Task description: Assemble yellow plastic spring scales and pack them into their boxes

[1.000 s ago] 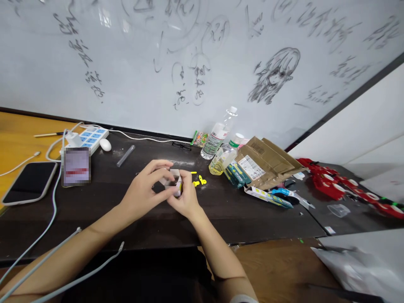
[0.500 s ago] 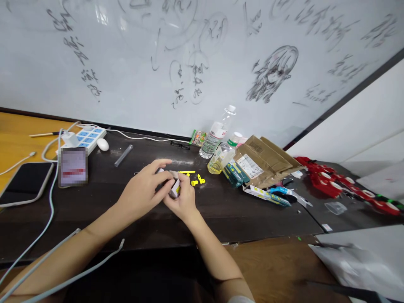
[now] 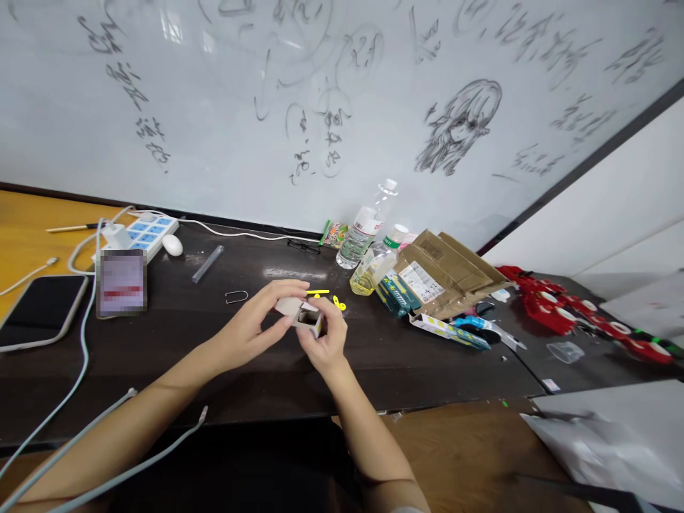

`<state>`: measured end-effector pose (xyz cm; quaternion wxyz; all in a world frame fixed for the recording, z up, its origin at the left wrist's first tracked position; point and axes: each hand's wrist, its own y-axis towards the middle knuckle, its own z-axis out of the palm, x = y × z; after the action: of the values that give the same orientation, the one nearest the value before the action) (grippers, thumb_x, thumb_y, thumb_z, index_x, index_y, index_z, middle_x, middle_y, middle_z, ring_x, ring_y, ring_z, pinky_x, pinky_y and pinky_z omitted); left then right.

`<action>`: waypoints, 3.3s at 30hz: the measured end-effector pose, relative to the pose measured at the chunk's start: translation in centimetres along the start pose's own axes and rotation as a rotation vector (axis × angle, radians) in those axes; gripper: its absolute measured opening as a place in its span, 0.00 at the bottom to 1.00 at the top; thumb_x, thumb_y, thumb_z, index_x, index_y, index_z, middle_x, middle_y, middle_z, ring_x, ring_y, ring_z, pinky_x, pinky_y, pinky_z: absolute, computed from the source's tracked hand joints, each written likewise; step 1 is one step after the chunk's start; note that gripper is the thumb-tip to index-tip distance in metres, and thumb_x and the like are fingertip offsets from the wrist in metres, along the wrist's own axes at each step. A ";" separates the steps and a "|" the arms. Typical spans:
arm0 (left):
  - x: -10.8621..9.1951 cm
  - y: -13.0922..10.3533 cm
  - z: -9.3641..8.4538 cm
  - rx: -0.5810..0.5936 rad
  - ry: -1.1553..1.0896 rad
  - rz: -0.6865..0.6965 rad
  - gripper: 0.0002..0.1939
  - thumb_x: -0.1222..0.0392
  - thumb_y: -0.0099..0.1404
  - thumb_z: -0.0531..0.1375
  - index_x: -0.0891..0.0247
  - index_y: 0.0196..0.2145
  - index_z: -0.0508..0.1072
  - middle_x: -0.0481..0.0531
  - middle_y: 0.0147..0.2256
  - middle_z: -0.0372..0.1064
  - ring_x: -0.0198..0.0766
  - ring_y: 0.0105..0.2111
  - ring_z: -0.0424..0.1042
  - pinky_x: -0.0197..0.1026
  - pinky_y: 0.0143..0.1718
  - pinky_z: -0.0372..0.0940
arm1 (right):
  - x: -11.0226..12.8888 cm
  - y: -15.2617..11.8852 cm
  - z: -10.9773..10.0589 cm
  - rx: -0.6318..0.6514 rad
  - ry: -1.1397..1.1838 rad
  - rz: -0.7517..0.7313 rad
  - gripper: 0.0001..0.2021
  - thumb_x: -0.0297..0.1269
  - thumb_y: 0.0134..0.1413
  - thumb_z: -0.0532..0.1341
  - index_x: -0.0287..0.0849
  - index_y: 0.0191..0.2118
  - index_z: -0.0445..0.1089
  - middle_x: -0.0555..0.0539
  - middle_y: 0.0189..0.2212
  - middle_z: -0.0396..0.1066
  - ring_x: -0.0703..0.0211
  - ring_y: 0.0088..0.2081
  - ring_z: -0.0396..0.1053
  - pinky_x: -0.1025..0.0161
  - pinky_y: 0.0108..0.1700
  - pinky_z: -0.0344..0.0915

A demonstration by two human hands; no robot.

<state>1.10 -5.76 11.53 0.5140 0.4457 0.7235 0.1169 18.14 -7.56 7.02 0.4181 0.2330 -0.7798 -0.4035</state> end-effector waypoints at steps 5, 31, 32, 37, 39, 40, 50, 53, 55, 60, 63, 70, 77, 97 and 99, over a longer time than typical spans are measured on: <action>-0.7 -0.2 2.2 -0.153 -0.177 -0.027 0.22 0.57 0.68 0.52 0.58 0.58 0.58 0.59 0.54 0.64 0.43 0.52 0.66 0.47 0.50 0.65 | 1.7 0.5 -0.1 0.001 0.049 0.096 0.08 0.38 0.58 0.49 0.45 0.41 0.61 0.45 0.34 0.67 0.54 0.37 0.68 0.54 0.40 0.66; -0.9 -0.6 2.9 -0.138 0.109 -0.086 0.17 0.63 0.69 0.46 0.61 0.53 0.66 0.54 0.55 0.64 0.41 0.56 0.62 0.48 0.58 0.58 | 0.6 -1.7 2.2 0.037 0.074 0.203 0.20 0.41 0.53 0.58 0.43 0.50 0.53 0.42 0.40 0.67 0.55 0.39 0.70 0.58 0.39 0.68; -0.9 -0.7 3.0 -0.131 0.142 -0.087 0.18 0.63 0.69 0.46 0.61 0.54 0.65 0.54 0.56 0.63 0.41 0.57 0.61 0.49 0.58 0.57 | 0.6 -1.6 2.2 0.031 0.068 0.197 0.20 0.41 0.53 0.58 0.43 0.49 0.54 0.43 0.40 0.67 0.56 0.38 0.70 0.58 0.38 0.68; -0.8 -0.7 2.9 -0.088 0.357 -0.096 0.22 0.60 0.70 0.43 0.58 0.61 0.57 0.52 0.59 0.59 0.42 0.59 0.57 0.50 0.60 0.56 | 0.5 -1.7 2.2 0.024 0.047 0.164 0.20 0.40 0.53 0.58 0.44 0.50 0.54 0.44 0.39 0.66 0.57 0.36 0.69 0.59 0.37 0.66; -0.9 -0.6 2.7 -0.052 0.446 -0.074 0.24 0.57 0.70 0.45 0.58 0.63 0.54 0.53 0.61 0.56 0.43 0.61 0.54 0.51 0.60 0.54 | 0.4 -1.7 2.2 0.029 0.055 0.154 0.20 0.40 0.53 0.58 0.44 0.51 0.54 0.44 0.40 0.66 0.56 0.36 0.68 0.59 0.36 0.67; -0.9 -0.6 2.6 -0.032 0.486 -0.061 0.26 0.55 0.69 0.47 0.58 0.63 0.52 0.53 0.61 0.55 0.44 0.62 0.53 0.51 0.61 0.53 | 0.4 -1.8 2.2 0.032 0.060 0.158 0.21 0.41 0.53 0.58 0.44 0.51 0.54 0.44 0.40 0.66 0.57 0.35 0.68 0.59 0.35 0.67; -1.1 -1.0 1.9 0.048 0.631 -0.052 0.32 0.47 0.66 0.51 0.60 0.64 0.50 0.56 0.62 0.52 0.49 0.62 0.52 0.52 0.60 0.53 | 0.1 -2.1 2.4 0.073 0.084 0.231 0.21 0.40 0.52 0.59 0.45 0.51 0.54 0.45 0.38 0.67 0.56 0.35 0.70 0.57 0.37 0.68; -0.6 -1.2 1.8 0.050 0.506 -0.127 0.26 0.53 0.69 0.47 0.57 0.63 0.52 0.55 0.59 0.57 0.44 0.57 0.60 0.47 0.56 0.58 | 0.2 -2.0 2.3 0.083 0.054 0.188 0.22 0.37 0.53 0.59 0.45 0.52 0.53 0.43 0.42 0.67 0.55 0.41 0.70 0.56 0.41 0.69; 0.4 -1.6 1.8 0.025 0.384 -0.201 0.23 0.55 0.70 0.46 0.56 0.62 0.55 0.53 0.56 0.61 0.41 0.53 0.64 0.45 0.54 0.61 | 0.0 -2.1 1.9 0.160 -0.009 0.165 0.23 0.37 0.53 0.59 0.44 0.54 0.53 0.41 0.46 0.66 0.53 0.46 0.69 0.54 0.47 0.67; 4.9 -3.3 1.7 -0.065 0.113 -0.383 0.22 0.53 0.69 0.48 0.59 0.58 0.62 0.54 0.49 0.69 0.42 0.47 0.69 0.45 0.50 0.64 | -1.8 -4.5 -1.0 0.449 -0.244 0.316 0.25 0.40 0.53 0.60 0.43 0.55 0.57 0.41 0.48 0.68 0.50 0.47 0.68 0.53 0.48 0.66; 7.4 -4.2 1.8 -0.077 0.021 -0.484 0.22 0.50 0.69 0.47 0.60 0.57 0.62 0.55 0.47 0.70 0.43 0.45 0.70 0.46 0.48 0.65 | -3.4 -7.0 -3.3 0.524 -0.348 0.347 0.18 0.40 0.53 0.61 0.44 0.50 0.63 0.43 0.44 0.71 0.49 0.44 0.69 0.53 0.47 0.66; 9.9 -3.9 2.3 0.107 0.008 -0.400 0.27 0.50 0.67 0.49 0.56 0.62 0.53 0.57 0.61 0.55 0.44 0.54 0.64 0.47 0.52 0.64 | -7.3 -9.9 -9.4 -0.015 -0.402 0.517 0.21 0.46 0.51 0.61 0.38 0.48 0.67 0.41 0.40 0.72 0.52 0.39 0.70 0.58 0.43 0.66; 12.2 -4.2 0.9 -0.064 0.374 -0.346 0.19 0.54 0.68 0.47 0.59 0.53 0.64 0.55 0.50 0.66 0.43 0.48 0.68 0.46 0.50 0.62 | -15.8 -3.6 -18.6 -0.339 -0.806 0.643 0.29 0.53 0.52 0.56 0.30 0.49 0.68 0.32 0.44 0.70 0.44 0.45 0.67 0.52 0.48 0.61; 14.0 -4.5 0.8 -0.099 0.551 -0.375 0.15 0.60 0.66 0.49 0.60 0.46 0.70 0.54 0.45 0.70 0.44 0.46 0.68 0.52 0.56 0.53 | -19.1 2.5 -16.9 -0.159 -0.996 0.460 0.19 0.42 0.56 0.52 0.34 0.48 0.67 0.36 0.40 0.69 0.47 0.42 0.64 0.51 0.46 0.57; 14.0 -4.4 0.8 -0.121 0.556 -0.398 0.15 0.61 0.65 0.48 0.60 0.45 0.70 0.54 0.45 0.71 0.43 0.46 0.69 0.53 0.57 0.51 | -17.0 2.5 -13.9 -0.116 -0.867 0.328 0.18 0.40 0.57 0.51 0.33 0.46 0.66 0.38 0.37 0.68 0.50 0.39 0.64 0.54 0.45 0.58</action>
<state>-1.61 2.17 -0.55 0.3355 0.2158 0.9003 0.1742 38.95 -0.24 5.68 0.1243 -0.1074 -0.8852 -0.4352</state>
